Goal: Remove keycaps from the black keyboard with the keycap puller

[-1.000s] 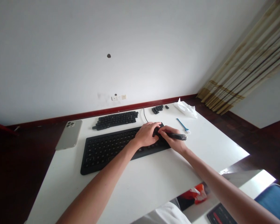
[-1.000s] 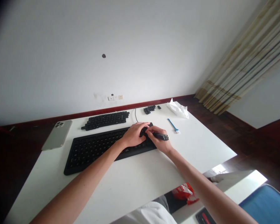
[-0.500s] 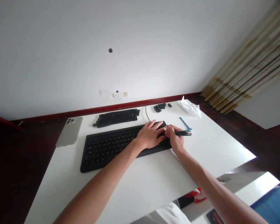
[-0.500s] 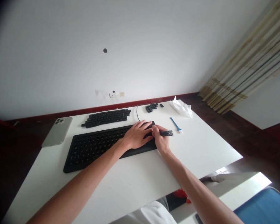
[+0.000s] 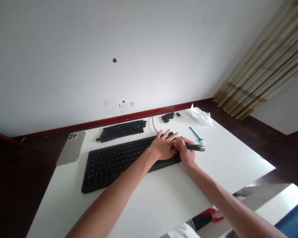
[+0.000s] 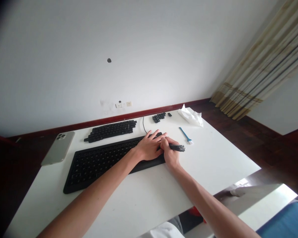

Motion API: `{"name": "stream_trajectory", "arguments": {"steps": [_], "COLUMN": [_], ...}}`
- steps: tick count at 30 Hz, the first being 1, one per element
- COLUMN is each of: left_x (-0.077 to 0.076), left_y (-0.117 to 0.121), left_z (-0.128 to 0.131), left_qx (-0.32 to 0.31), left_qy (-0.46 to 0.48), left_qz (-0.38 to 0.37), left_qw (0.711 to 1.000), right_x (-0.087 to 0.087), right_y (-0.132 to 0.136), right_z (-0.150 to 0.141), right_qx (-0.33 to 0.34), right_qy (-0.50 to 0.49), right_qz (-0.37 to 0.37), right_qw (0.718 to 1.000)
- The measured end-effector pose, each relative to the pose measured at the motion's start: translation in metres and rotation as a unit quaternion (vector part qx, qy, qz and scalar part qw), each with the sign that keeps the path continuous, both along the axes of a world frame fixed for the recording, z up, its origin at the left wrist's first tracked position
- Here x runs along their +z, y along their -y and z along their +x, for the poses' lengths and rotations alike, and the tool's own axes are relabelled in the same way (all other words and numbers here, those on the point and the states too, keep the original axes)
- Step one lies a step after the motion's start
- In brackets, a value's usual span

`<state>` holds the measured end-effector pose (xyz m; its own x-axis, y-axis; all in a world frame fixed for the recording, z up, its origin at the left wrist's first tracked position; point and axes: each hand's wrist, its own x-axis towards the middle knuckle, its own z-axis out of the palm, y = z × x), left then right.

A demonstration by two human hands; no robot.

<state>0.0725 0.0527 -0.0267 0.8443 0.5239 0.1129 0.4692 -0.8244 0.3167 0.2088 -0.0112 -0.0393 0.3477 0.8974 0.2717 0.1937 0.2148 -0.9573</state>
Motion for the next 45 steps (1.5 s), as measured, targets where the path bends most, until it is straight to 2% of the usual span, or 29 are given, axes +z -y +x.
{"name": "stream_trajectory", "arguments": {"steps": [6,16,19,22,24,26,28,30,33,35,39,43,45], "left_x": [0.002,0.001,0.000,0.000,0.001,0.003,0.006,0.009,0.013,0.014,0.013,0.009,0.006], "left_y": [0.001,0.002,0.002,0.000,-0.003,-0.006,-0.009,-0.012,-0.014,-0.014,-0.015,-0.014,-0.014], "left_z": [-0.001,-0.003,-0.003,-0.003,-0.004,-0.006,-0.008,-0.009,-0.010,-0.011,-0.010,-0.009,-0.008], "left_qx": [0.002,0.002,0.005,0.006,0.002,0.002,0.018,0.041,0.060,0.063,0.071,0.088,0.095], "left_qy": [-0.015,0.004,0.013,0.018,0.022,0.042,0.084,0.132,0.174,0.184,0.192,0.191,0.187], "left_qz": [0.022,0.027,0.022,-0.002,-0.032,-0.065,-0.107,-0.157,-0.212,-0.224,-0.236,-0.223,-0.207], "left_qw": [1.000,1.000,1.000,1.000,0.999,0.997,0.991,0.978,0.960,0.955,0.950,0.952,0.955], "right_x": [-0.005,0.005,0.012,0.019,0.022,0.024,0.023,0.020,0.014,0.012,0.017,0.028,0.033], "right_y": [-0.003,0.004,0.004,0.005,0.006,0.009,0.011,0.014,0.016,0.015,0.009,-0.009,-0.020], "right_z": [-0.001,-0.007,-0.003,0.009,0.020,0.032,0.043,0.050,0.052,0.049,0.047,0.065,0.080], "right_qx": [-0.006,-0.033,-0.063,-0.126,-0.174,-0.188,-0.153,-0.088,-0.014,0.012,0.032,0.001,-0.008], "right_qy": [-0.043,0.008,0.059,0.112,0.136,0.170,0.217,0.255,0.301,0.335,0.374,0.358,0.362], "right_qz": [0.019,0.078,0.115,0.121,0.091,0.048,0.004,-0.044,-0.113,-0.134,-0.127,-0.173,-0.207], "right_qw": [0.999,0.996,0.990,0.978,0.971,0.966,0.964,0.962,0.947,0.933,0.918,0.918,0.909]}}
